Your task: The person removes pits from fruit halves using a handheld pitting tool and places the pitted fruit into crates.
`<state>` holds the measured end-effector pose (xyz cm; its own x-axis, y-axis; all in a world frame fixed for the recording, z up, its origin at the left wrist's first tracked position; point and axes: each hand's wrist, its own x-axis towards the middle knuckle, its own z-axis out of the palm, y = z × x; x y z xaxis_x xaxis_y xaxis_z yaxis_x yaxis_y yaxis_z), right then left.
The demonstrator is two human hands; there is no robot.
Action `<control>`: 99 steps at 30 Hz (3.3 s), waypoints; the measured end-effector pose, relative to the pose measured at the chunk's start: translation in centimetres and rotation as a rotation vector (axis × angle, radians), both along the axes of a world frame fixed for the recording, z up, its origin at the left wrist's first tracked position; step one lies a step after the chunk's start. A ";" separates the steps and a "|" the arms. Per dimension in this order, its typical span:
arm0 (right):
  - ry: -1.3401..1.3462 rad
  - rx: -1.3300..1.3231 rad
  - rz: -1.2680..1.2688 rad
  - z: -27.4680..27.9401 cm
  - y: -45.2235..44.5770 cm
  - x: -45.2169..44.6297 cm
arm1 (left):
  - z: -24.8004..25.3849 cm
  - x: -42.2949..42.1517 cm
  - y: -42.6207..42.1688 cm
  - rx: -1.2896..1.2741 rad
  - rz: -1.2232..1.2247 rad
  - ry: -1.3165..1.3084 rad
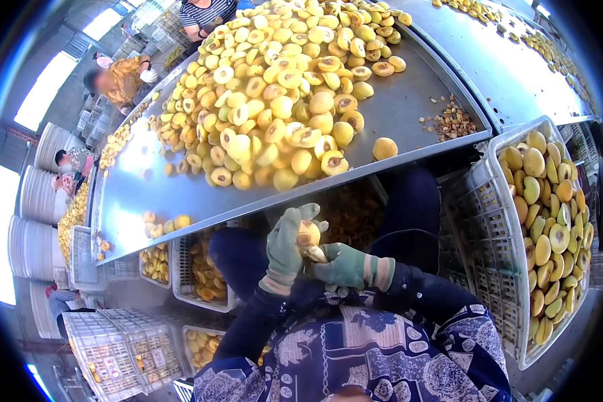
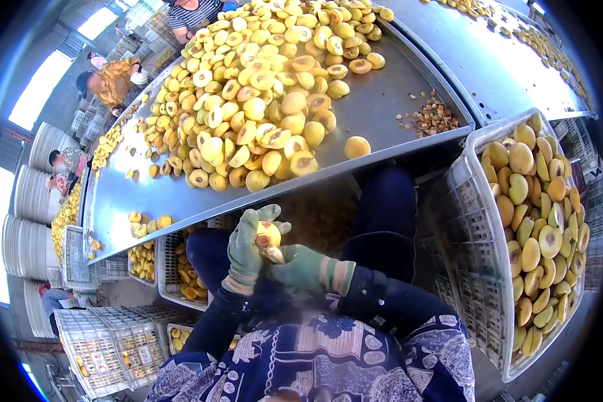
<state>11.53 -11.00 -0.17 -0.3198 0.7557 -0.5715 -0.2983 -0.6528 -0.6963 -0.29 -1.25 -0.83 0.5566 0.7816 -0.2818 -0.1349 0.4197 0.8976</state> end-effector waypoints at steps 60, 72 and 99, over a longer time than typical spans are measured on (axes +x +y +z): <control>0.679 -0.209 -0.388 -6.4 1.3 -0.1 | -0.1 -17.0 18.9 1.382 0.169 1.373; 0.374 0.019 -0.375 -4.7 1.5 0.4 | -2.1 1.2 22.6 0.887 0.094 0.637; -0.209 0.129 -0.030 3.3 0.5 2.2 | 0.7 0.8 2.0 0.150 -0.191 0.052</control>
